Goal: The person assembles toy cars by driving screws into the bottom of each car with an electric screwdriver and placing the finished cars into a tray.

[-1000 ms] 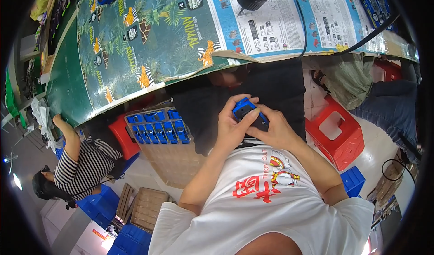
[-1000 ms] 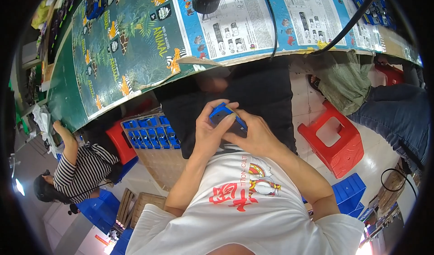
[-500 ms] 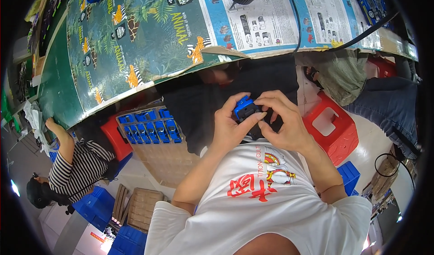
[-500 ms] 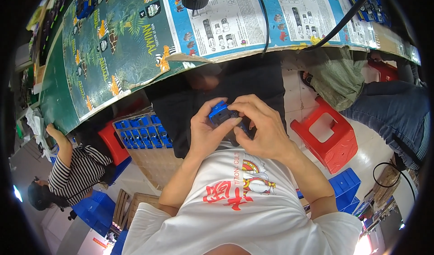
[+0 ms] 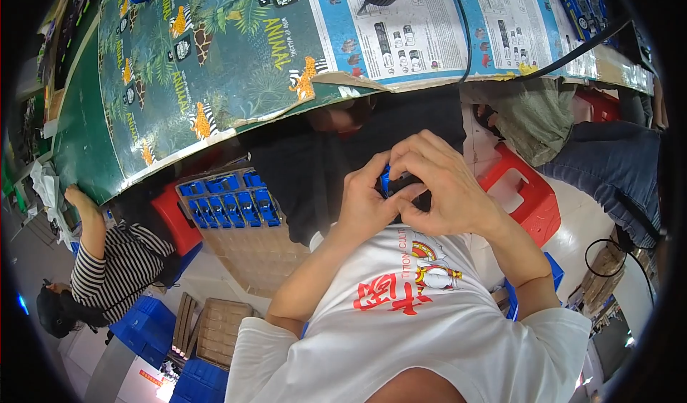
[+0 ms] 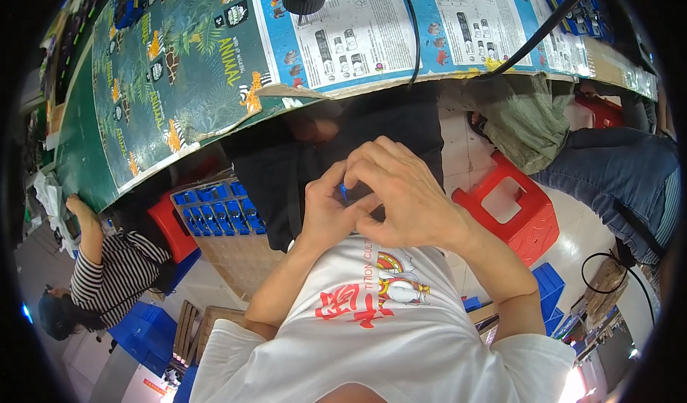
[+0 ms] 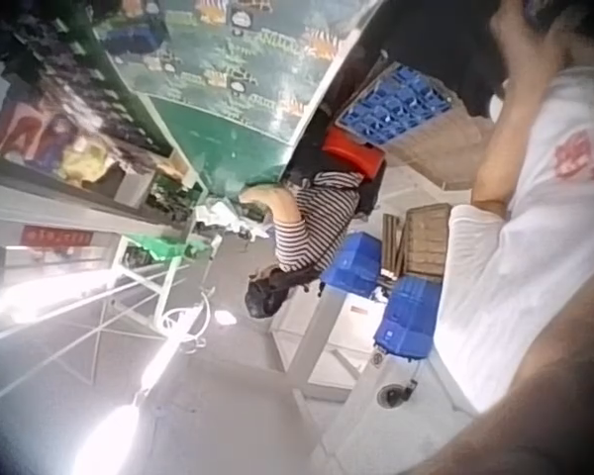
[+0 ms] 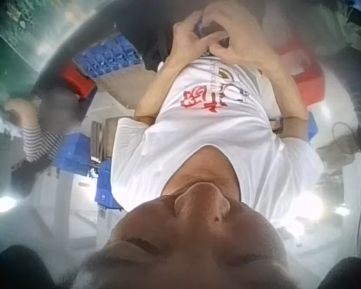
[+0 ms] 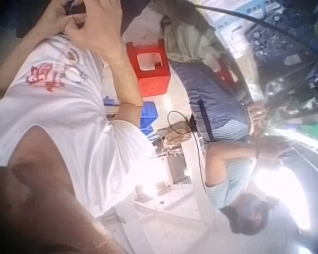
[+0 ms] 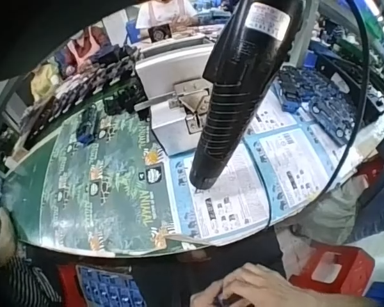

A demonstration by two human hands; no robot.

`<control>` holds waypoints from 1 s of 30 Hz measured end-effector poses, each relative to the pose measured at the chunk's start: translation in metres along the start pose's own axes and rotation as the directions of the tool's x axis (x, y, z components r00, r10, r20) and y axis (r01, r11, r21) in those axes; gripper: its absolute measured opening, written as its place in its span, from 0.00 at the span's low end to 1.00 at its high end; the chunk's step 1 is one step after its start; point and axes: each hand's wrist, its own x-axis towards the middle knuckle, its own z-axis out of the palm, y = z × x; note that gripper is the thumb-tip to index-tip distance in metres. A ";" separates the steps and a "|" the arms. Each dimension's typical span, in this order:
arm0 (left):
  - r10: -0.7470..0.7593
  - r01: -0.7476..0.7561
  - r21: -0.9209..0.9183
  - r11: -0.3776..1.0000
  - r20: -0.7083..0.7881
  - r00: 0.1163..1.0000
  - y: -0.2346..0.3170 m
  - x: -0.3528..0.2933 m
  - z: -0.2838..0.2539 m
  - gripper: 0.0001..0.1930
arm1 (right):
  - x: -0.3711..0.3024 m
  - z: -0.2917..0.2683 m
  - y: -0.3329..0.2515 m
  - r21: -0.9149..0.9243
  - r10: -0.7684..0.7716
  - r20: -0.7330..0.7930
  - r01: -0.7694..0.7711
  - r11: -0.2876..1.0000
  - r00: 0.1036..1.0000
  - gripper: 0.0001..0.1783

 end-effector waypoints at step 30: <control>-0.009 0.008 -0.022 1.000 -0.022 1.000 -0.010 -0.002 0.012 0.15 | -0.006 0.016 0.008 0.200 0.158 -0.125 -0.131 0.971 0.980 0.16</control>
